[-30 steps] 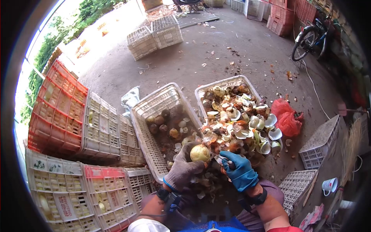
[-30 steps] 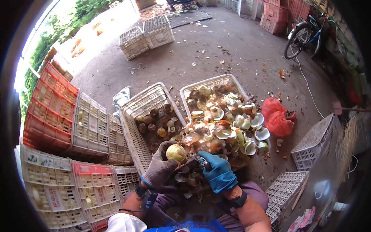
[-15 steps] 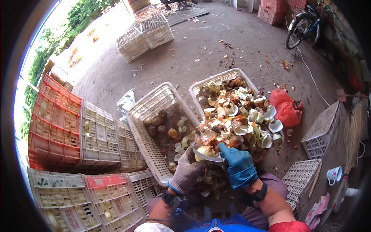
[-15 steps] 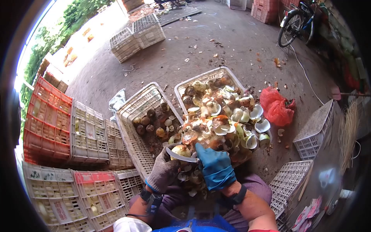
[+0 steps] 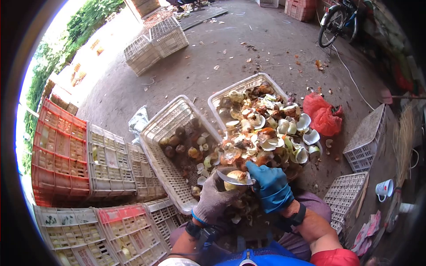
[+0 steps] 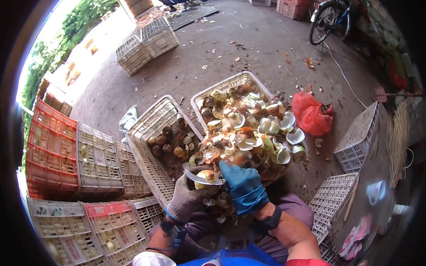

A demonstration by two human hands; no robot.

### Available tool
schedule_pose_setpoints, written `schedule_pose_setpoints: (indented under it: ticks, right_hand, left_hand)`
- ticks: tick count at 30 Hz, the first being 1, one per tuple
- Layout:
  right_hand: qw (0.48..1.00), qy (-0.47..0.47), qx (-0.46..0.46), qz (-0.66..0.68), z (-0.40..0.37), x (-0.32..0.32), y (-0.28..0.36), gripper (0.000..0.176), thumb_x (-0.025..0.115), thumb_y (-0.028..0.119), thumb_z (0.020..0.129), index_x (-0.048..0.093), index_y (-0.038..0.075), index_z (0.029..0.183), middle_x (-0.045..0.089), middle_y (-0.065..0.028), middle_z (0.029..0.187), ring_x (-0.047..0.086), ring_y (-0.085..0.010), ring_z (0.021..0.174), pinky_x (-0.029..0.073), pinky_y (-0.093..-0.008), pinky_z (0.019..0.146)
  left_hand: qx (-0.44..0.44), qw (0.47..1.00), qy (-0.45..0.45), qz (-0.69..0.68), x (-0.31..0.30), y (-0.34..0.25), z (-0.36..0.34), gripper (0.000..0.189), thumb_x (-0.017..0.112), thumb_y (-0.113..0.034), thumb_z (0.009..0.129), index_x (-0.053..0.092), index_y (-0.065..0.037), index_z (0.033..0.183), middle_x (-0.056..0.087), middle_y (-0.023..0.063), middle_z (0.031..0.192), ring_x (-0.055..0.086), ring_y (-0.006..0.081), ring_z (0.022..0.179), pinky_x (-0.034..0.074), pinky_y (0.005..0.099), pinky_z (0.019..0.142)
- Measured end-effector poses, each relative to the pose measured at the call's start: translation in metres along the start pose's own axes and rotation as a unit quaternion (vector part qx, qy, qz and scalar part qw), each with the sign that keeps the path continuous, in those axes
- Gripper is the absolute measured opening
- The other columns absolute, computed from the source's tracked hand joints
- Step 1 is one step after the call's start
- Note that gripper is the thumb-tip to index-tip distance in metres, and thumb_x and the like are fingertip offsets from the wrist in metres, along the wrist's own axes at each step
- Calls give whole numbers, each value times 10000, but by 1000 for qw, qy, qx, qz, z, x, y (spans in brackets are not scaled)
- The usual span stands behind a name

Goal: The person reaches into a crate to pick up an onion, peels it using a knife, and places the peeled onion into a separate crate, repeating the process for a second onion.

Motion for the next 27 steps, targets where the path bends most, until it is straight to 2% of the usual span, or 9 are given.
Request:
schedule_pose_setpoints:
  ticks: [5, 6, 8, 9, 12, 16, 21, 25, 27]
  right_hand:
    - [988, 19, 152, 14, -15, 19, -59, 422, 730, 157, 927, 664, 52, 1330, 727, -114, 906, 705, -282, 745, 533, -428, 628]
    - [970, 37, 213, 109, -20, 30, -69, 398, 734, 173, 947, 670, 47, 1319, 735, -90, 930, 703, -238, 756, 537, -409, 632]
    - [897, 84, 319, 294, -34, 55, -80, 357, 743, 205, 988, 681, 38, 1297, 752, -42, 977, 698, -150, 779, 543, -372, 641]
    - [782, 145, 387, 467, -43, 69, -58, 336, 746, 255, 1019, 706, 43, 1277, 736, 25, 988, 640, -55, 809, 528, -301, 659]
    - [743, 177, 279, 582, -30, 73, -18, 309, 672, 242, 1055, 721, 77, 1312, 725, 40, 909, 577, -34, 720, 508, -252, 640]
    - [673, 181, 389, 602, -27, 59, -22, 292, 689, 180, 1045, 718, 43, 1300, 735, 21, 1014, 655, -55, 852, 534, -234, 745]
    - [738, 56, 340, 580, -10, 43, -34, 275, 647, 141, 1057, 715, 85, 1318, 717, 49, 934, 553, 0, 706, 458, -207, 614]
    - [745, -4, 360, 562, -9, 27, -38, 285, 658, 102, 1029, 711, 60, 1305, 724, -24, 908, 599, -78, 705, 495, -262, 626]
    - [863, -19, 269, 427, -11, 34, -55, 309, 677, 99, 999, 702, 51, 1303, 736, -97, 936, 669, -187, 752, 541, -320, 680]
  left_hand:
    - [70, 996, 30, 35, -2, -11, -3, 633, 827, -9, 795, 595, -6, 1383, 683, 81, 1275, 656, 159, 1171, 537, 333, 1048]
    - [58, 998, 24, 12, -7, -7, 0, 650, 835, -11, 790, 589, -7, 1391, 678, 81, 1286, 652, 162, 1183, 531, 335, 1059]
    - [33, 999, 0, -40, -14, 2, 3, 683, 852, -16, 780, 577, -9, 1406, 666, 81, 1307, 643, 167, 1206, 520, 340, 1080]
    - [69, 992, -29, -102, -14, -4, 2, 722, 890, -38, 771, 565, -12, 1416, 671, 87, 1308, 646, 176, 1211, 515, 345, 1090]
    - [53, 993, -21, -101, -6, -4, 4, 736, 907, -47, 779, 555, -15, 1424, 672, 92, 1322, 642, 184, 1232, 504, 349, 1106]
    - [127, 989, -38, 65, -5, -12, 5, 762, 898, -1, 755, 530, -23, 1421, 660, 95, 1333, 650, 193, 1232, 522, 371, 1110]
    - [159, 986, -41, 12, -3, -11, 5, 754, 870, 33, 780, 513, -40, 1441, 646, 93, 1360, 651, 196, 1226, 524, 376, 1105]
    - [31, 988, -41, -145, -2, 3, 9, 684, 817, -82, 875, 483, -49, 1471, 638, 122, 1365, 673, 258, 1218, 538, 416, 1109]
    - [1, 948, -1, -319, -2, 14, 9, 644, 774, -177, 935, 467, -51, 1487, 637, 148, 1361, 685, 296, 1213, 555, 434, 1097]
Point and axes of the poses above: each hand's wrist, its own z-axis towards the middle knuckle, its own x-axis out of the palm, y = z × x, the point moved 9 cm from there along z, towards the middle knuckle
